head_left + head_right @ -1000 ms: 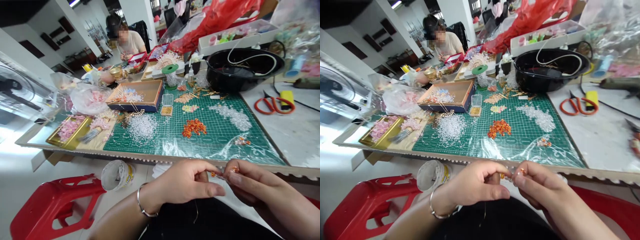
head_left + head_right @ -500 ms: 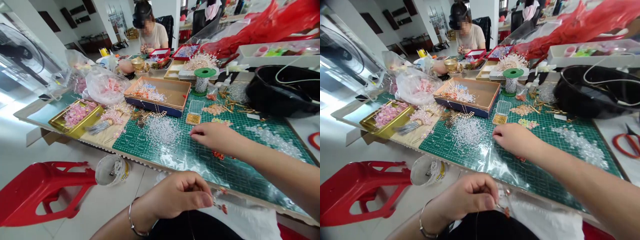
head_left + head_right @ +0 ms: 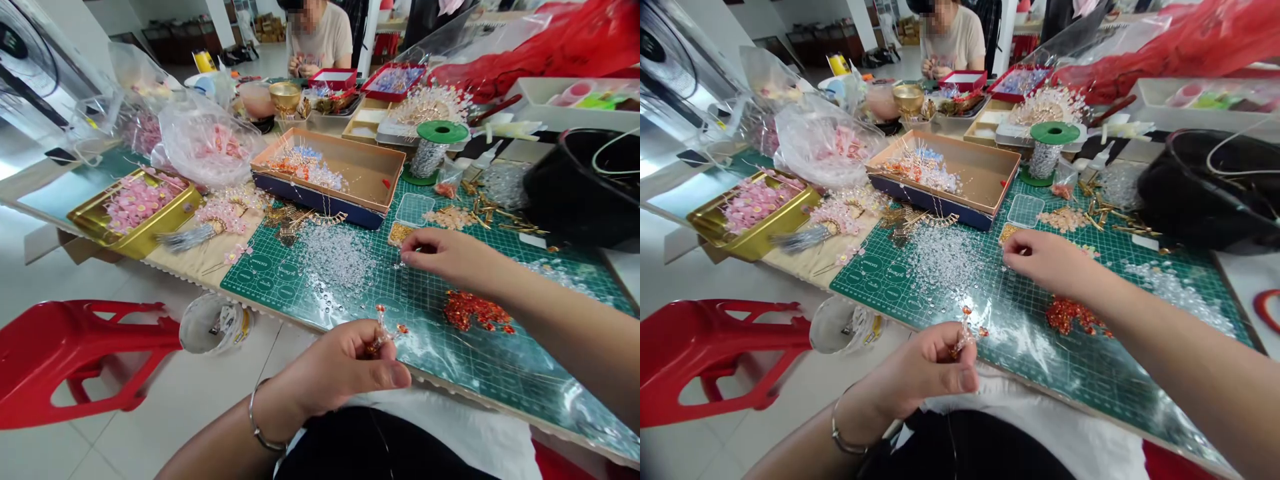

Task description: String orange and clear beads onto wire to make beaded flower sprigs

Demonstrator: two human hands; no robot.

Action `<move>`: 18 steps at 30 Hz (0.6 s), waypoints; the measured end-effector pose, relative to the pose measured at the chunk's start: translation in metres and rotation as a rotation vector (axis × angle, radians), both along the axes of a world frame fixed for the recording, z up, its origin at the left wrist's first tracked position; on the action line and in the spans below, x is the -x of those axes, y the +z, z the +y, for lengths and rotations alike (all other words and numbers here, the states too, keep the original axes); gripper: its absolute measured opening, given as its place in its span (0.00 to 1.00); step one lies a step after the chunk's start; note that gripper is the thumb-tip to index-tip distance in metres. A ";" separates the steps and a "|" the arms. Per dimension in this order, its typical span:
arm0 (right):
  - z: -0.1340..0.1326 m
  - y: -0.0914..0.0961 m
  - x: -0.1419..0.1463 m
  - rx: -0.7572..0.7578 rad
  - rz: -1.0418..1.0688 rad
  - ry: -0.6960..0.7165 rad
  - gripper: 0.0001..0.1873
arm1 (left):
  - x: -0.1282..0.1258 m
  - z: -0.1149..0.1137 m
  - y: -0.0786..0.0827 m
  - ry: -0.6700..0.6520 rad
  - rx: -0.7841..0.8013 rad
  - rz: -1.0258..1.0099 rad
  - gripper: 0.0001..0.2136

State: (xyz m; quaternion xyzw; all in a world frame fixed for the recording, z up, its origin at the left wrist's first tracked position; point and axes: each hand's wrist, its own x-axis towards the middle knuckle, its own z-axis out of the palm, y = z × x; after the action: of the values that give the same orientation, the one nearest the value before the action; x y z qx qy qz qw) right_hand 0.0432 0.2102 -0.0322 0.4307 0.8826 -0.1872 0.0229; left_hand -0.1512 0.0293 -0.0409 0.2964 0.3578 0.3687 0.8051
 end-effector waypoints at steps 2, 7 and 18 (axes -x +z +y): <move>0.005 0.003 -0.007 -0.028 0.007 0.012 0.12 | -0.001 0.001 0.000 -0.014 0.003 0.020 0.20; 0.002 -0.007 -0.005 -0.160 -0.063 0.171 0.06 | -0.008 0.002 -0.001 -0.051 0.005 0.020 0.19; 0.006 -0.019 0.003 -0.181 -0.147 0.284 0.15 | -0.015 -0.001 0.005 -0.051 -0.025 0.082 0.18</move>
State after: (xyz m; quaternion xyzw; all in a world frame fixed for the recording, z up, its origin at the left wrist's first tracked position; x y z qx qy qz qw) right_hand 0.0402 0.2157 -0.0516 0.3146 0.9437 -0.0697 0.0745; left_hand -0.1358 0.0279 -0.0360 0.3303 0.3784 0.3399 0.7951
